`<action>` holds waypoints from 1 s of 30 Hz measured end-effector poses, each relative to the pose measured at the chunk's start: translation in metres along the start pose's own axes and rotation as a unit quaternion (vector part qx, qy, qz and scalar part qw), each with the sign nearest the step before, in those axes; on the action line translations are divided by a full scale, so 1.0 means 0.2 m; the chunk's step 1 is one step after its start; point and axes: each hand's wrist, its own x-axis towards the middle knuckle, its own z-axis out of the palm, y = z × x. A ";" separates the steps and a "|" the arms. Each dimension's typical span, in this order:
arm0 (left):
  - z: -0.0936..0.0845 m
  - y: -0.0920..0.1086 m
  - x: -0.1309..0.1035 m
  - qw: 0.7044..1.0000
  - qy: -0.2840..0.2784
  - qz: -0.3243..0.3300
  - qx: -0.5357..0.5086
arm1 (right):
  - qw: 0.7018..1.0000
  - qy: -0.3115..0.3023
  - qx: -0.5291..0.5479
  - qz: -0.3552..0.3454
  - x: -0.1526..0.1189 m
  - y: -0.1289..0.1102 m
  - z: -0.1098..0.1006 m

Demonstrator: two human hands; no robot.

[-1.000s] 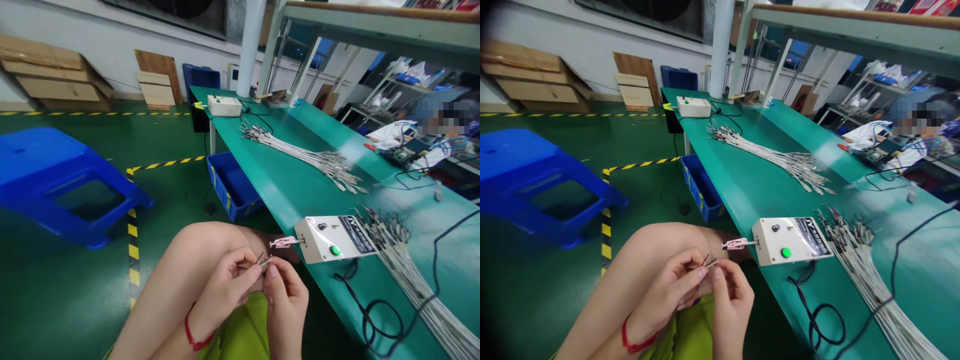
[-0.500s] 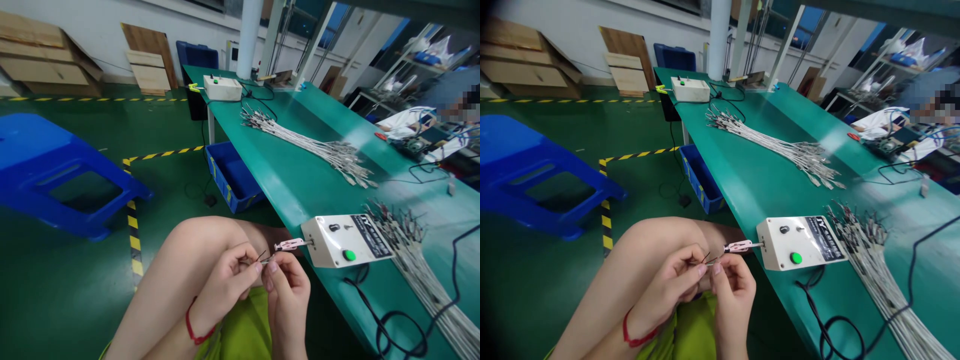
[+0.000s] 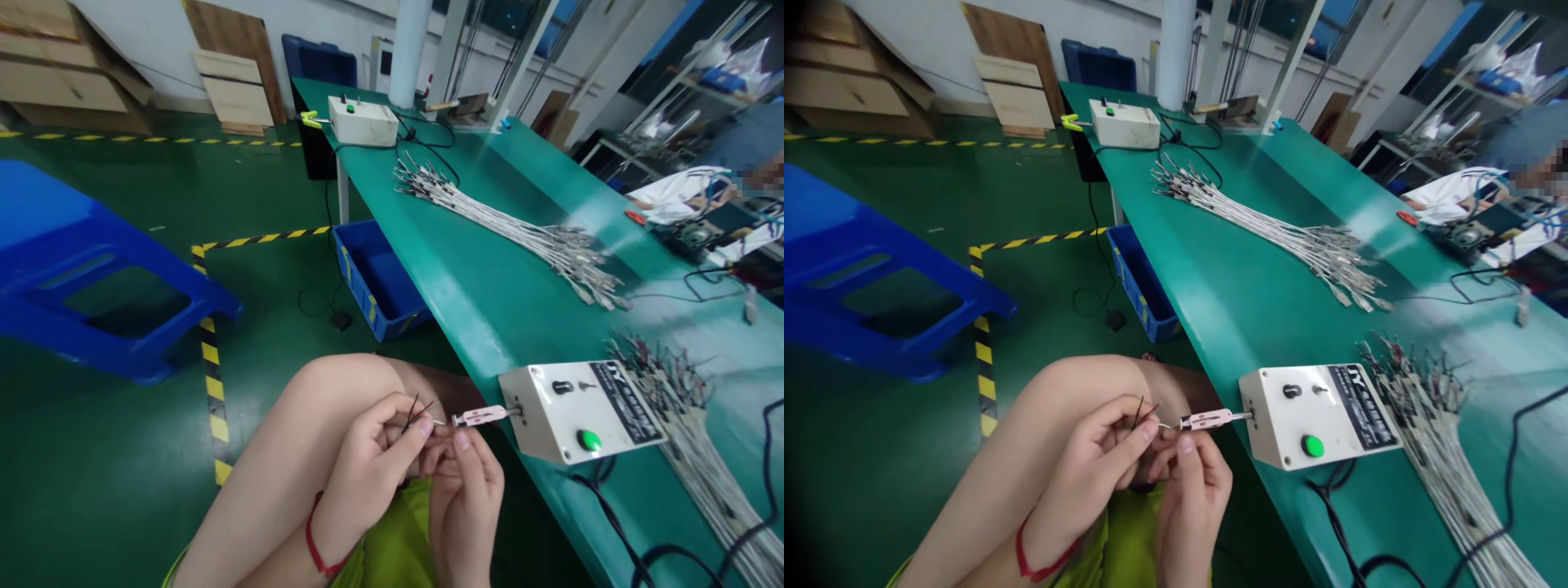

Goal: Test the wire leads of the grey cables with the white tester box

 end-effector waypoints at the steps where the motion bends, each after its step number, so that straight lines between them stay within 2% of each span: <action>1: 0.00 0.00 0.00 1.000 0.014 0.008 0.006 | 1.000 0.007 0.004 0.006 0.01 -0.02 -0.01; 3: 0.01 0.02 0.01 0.999 0.024 0.017 0.011 | 0.999 0.021 0.014 0.020 0.05 -0.06 -0.01; 6: 0.03 0.06 0.03 1.000 0.007 0.021 0.013 | 0.998 0.022 0.020 0.055 0.08 -0.11 -0.01; 9: 0.04 0.07 0.05 1.000 -0.004 0.020 -0.004 | 0.997 0.025 0.041 0.052 0.09 -0.12 -0.01; 14: 0.03 0.07 0.06 0.999 -0.015 0.001 -0.037 | 0.995 0.027 0.078 0.046 0.05 -0.10 -0.06; 19: 0.01 0.08 0.05 0.997 -0.026 -0.030 -0.072 | 0.993 0.069 0.093 0.039 0.04 -0.05 -0.08; 25: 0.01 0.08 0.06 0.999 -0.018 -0.012 -0.037 | 0.991 0.102 0.090 0.007 0.07 -0.04 -0.01; 30: 0.03 0.08 0.06 0.999 -0.028 -0.017 0.024 | 0.989 0.121 0.080 0.002 0.09 -0.05 -0.01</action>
